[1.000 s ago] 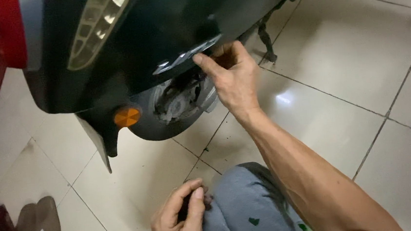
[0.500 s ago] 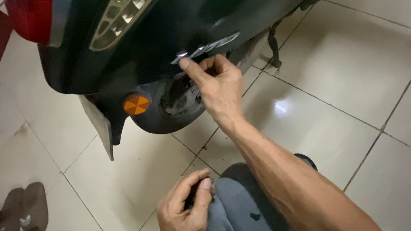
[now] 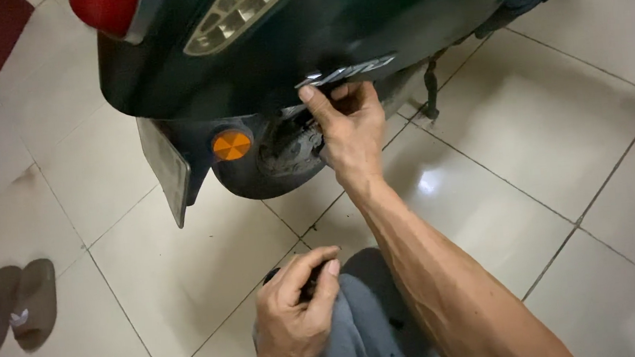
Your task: The person peels a small sticker from its backing and applies it to the rear side panel of a dark green scooter. They smooth the sticker with their fingers, then handle a roll of green tape and a small white object before returning to the scooter to press the sticker firmly.
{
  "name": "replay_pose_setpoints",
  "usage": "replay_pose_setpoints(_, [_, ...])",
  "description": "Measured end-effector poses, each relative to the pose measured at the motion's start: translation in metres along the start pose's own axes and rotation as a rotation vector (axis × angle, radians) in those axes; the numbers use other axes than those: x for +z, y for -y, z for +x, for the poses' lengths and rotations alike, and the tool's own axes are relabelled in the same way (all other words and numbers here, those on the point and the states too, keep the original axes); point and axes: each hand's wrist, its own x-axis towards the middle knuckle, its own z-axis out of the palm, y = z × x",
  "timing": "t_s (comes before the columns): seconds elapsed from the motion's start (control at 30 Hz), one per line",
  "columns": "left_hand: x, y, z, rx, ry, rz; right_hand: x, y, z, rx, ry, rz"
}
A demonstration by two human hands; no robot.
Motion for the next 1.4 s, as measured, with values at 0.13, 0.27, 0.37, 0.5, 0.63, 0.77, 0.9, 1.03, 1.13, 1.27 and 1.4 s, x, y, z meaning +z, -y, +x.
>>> replay_pose_setpoints(0.13, [-0.001, 0.0, -0.001, -0.072, 0.036, 0.038, -0.001, 0.003, 0.004, 0.079, -0.005, 0.046])
replay_pose_setpoints(0.27, [0.001, 0.001, -0.001, -0.054, -0.002, -0.013, -0.002, 0.002, 0.004, 0.093, -0.002, 0.064])
replay_pose_setpoints(0.37, [0.0, -0.001, 0.003, 0.066, 0.019, -0.019, -0.003, 0.003, 0.005, 0.028, 0.1, 0.136])
replay_pose_setpoints(0.5, [0.001, -0.002, 0.003, 0.036, 0.004, -0.034, 0.001, 0.014, 0.01, 0.276, -0.041, 0.212])
replay_pose_setpoints(0.63, [0.002, 0.0, 0.001, 0.056, 0.011, -0.043, 0.005, 0.021, 0.005, 0.292, -0.031, 0.182])
replay_pose_setpoints(0.77, [0.001, 0.001, 0.004, 0.094, 0.046, -0.035, 0.002, 0.016, 0.004, 0.249, 0.057, 0.143])
replay_pose_setpoints(0.9, [0.005, 0.002, 0.002, 0.026, 0.026, -0.049, 0.007, 0.021, 0.009, 0.248, -0.092, 0.04])
replay_pose_setpoints(1.03, [0.004, 0.004, 0.001, 0.02, 0.066, -0.035, 0.01, 0.03, 0.012, 0.352, -0.145, 0.043])
replay_pose_setpoints(1.13, [0.006, 0.005, 0.0, 0.18, 0.06, 0.014, 0.0, 0.013, 0.01, 0.295, -0.021, 0.153])
replay_pose_setpoints(1.27, [0.01, 0.002, 0.004, 0.186, -0.048, -0.021, 0.003, 0.01, 0.017, 0.346, -0.089, 0.161])
replay_pose_setpoints(1.4, [0.015, 0.008, 0.005, 0.193, -0.026, -0.023, 0.006, 0.009, 0.018, 0.304, -0.129, 0.22])
